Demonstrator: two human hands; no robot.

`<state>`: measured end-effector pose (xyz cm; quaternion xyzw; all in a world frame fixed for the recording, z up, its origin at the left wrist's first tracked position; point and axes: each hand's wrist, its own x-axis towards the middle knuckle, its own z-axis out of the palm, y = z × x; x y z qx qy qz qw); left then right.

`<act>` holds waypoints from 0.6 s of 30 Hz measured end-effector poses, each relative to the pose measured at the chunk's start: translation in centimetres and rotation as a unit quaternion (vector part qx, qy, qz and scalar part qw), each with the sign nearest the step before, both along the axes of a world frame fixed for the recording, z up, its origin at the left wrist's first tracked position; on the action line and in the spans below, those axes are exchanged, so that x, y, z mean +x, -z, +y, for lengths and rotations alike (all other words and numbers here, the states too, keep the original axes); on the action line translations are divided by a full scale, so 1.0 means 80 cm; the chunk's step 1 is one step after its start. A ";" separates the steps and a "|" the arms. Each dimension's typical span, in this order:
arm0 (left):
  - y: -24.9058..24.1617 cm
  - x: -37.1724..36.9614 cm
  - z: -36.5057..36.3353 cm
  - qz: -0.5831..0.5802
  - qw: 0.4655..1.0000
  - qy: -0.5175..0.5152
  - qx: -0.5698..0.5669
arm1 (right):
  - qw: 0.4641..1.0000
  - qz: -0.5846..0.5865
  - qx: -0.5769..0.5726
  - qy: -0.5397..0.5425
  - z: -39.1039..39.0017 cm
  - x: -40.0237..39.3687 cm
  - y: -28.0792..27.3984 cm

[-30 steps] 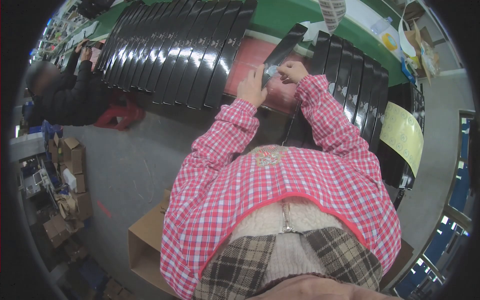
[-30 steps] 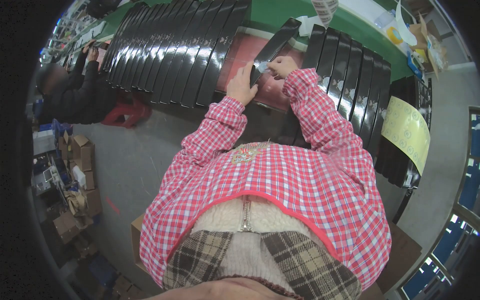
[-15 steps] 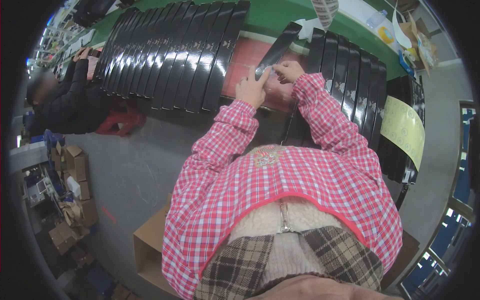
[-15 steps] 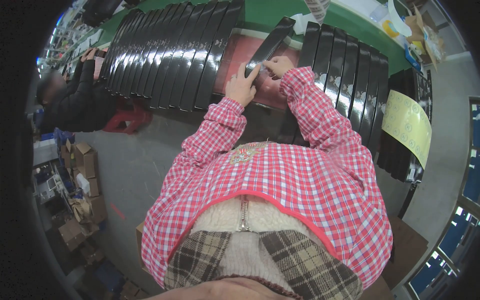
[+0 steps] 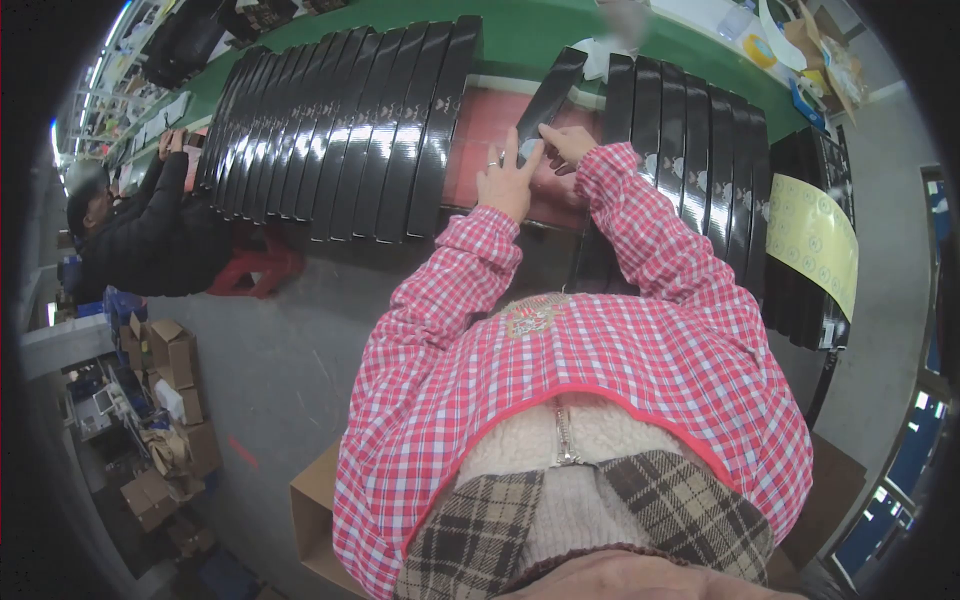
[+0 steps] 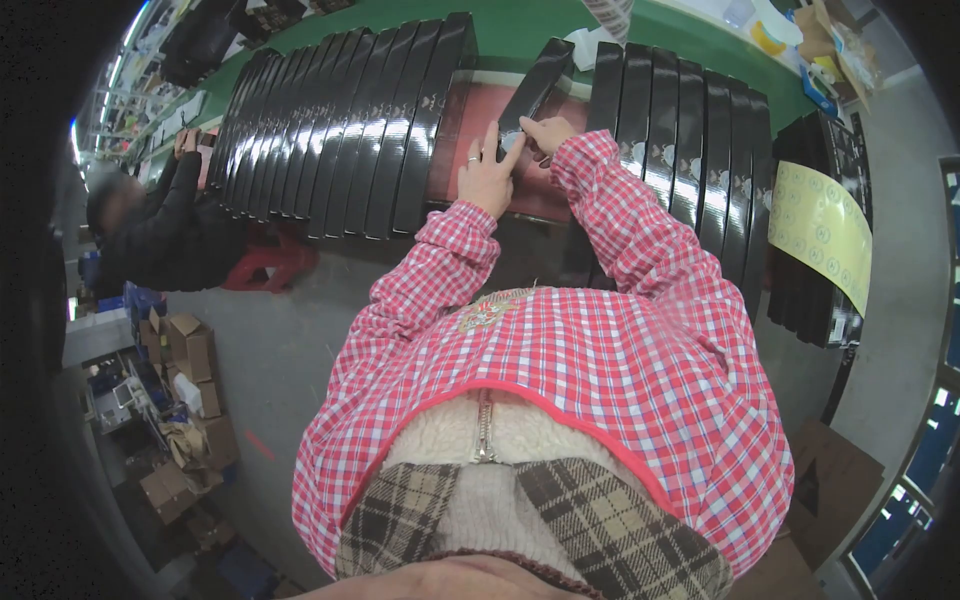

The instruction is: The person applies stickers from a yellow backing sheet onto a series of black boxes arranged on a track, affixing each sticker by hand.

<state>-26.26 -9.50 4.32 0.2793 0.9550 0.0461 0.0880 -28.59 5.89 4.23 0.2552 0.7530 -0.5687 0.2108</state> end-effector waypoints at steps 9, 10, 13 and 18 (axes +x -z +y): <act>-0.007 -0.001 0.008 -0.007 0.997 0.012 -0.069 | 0.999 -0.046 -0.016 0.022 -0.004 -0.002 -0.017; -0.005 -0.002 0.007 -0.002 0.997 0.015 -0.073 | 0.999 -0.033 0.000 0.016 -0.001 -0.002 -0.016; 0.001 -0.003 0.006 0.007 0.996 0.024 -0.083 | 0.999 -0.002 0.050 -0.003 0.009 0.002 -0.015; 0.004 -0.006 -0.003 -0.008 0.998 0.034 -0.060 | 0.992 0.109 0.056 0.012 0.029 0.033 -0.025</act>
